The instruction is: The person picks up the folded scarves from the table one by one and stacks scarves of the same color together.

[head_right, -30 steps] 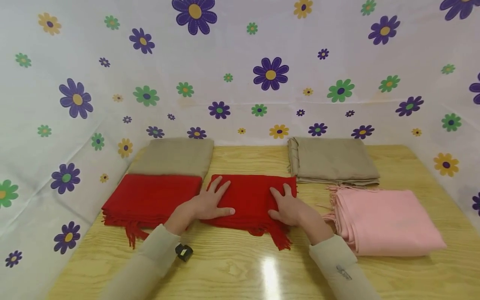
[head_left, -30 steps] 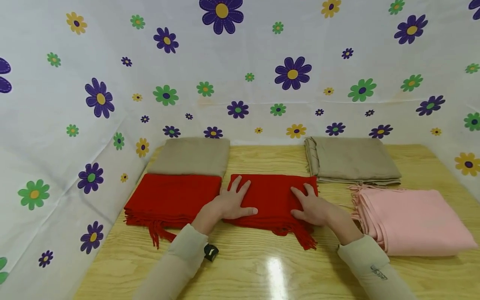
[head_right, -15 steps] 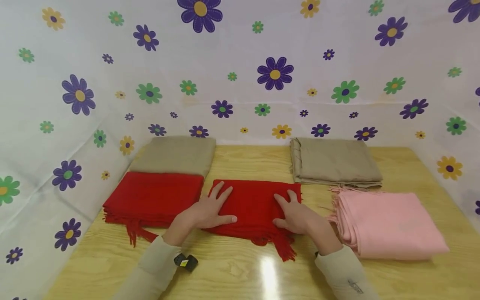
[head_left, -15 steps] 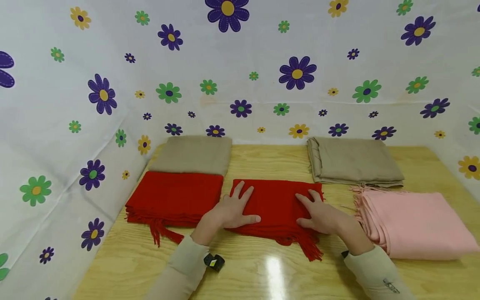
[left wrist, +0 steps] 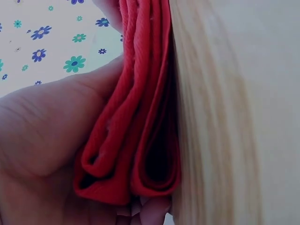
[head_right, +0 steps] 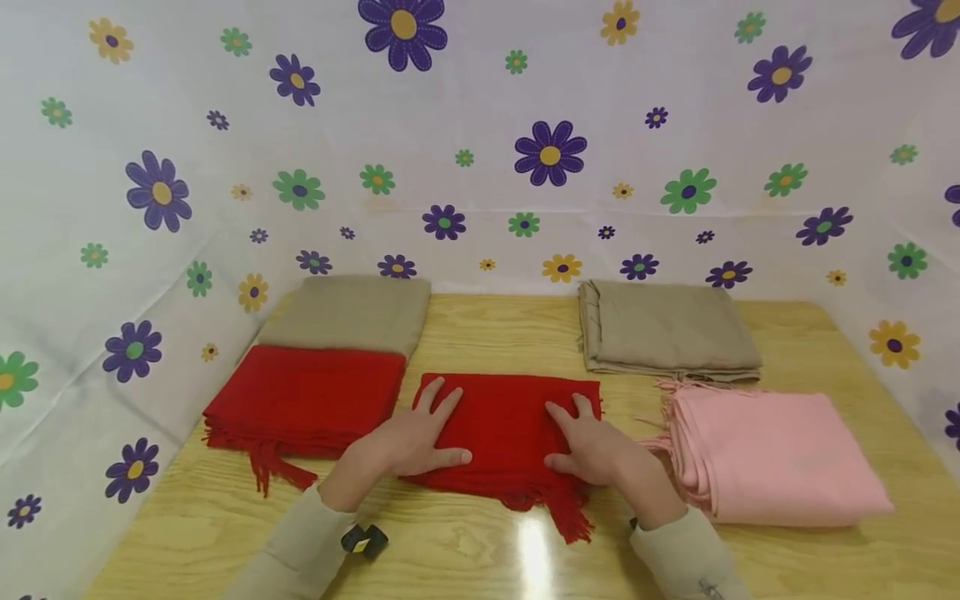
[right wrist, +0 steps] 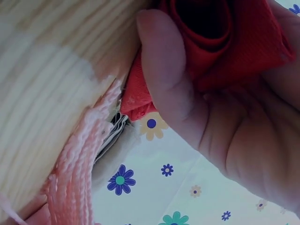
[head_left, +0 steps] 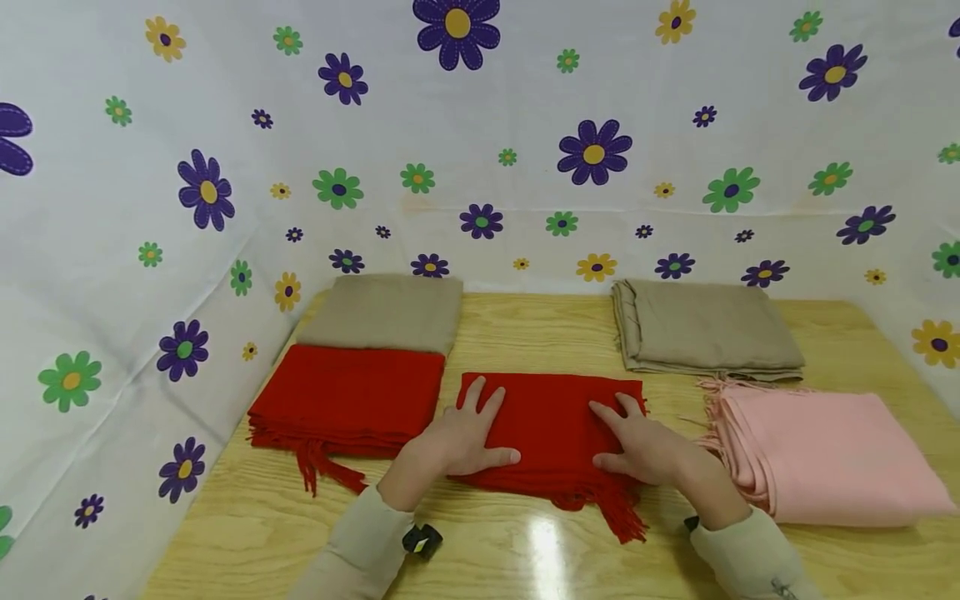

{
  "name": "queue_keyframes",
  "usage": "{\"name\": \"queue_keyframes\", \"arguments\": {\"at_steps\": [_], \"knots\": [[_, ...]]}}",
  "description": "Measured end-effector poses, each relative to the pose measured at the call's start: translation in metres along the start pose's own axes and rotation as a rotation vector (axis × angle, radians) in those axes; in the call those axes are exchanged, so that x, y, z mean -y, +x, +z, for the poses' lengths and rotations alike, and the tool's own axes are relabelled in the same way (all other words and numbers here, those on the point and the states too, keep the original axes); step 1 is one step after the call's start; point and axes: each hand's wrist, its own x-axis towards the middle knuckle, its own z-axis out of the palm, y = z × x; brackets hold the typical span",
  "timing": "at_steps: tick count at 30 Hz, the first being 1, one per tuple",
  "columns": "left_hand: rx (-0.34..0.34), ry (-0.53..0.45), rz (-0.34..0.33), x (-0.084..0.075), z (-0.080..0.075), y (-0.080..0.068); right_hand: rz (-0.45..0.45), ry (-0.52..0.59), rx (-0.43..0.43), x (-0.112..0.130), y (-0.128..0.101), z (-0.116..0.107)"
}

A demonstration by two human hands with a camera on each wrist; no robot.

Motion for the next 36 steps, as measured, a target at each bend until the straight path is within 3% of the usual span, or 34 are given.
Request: {"name": "queue_keyframes", "arguments": {"at_steps": [12, 21, 25, 36], "knots": [[0.032, 0.007, -0.007, -0.009, 0.0, -0.003, 0.021, -0.018, 0.014, 0.002, -0.006, -0.006], [0.066, 0.021, 0.006, -0.03, 0.003, 0.001, 0.078, -0.154, -0.007, -0.005, -0.015, -0.015], [0.057, 0.074, 0.028, -0.041, 0.007, 0.008, 0.128, -0.236, -0.01, -0.006, -0.02, -0.022], [0.073, 0.131, 0.031, -0.067, 0.013, 0.007, 0.193, -0.291, 0.003, -0.01, -0.026, -0.029]]}}
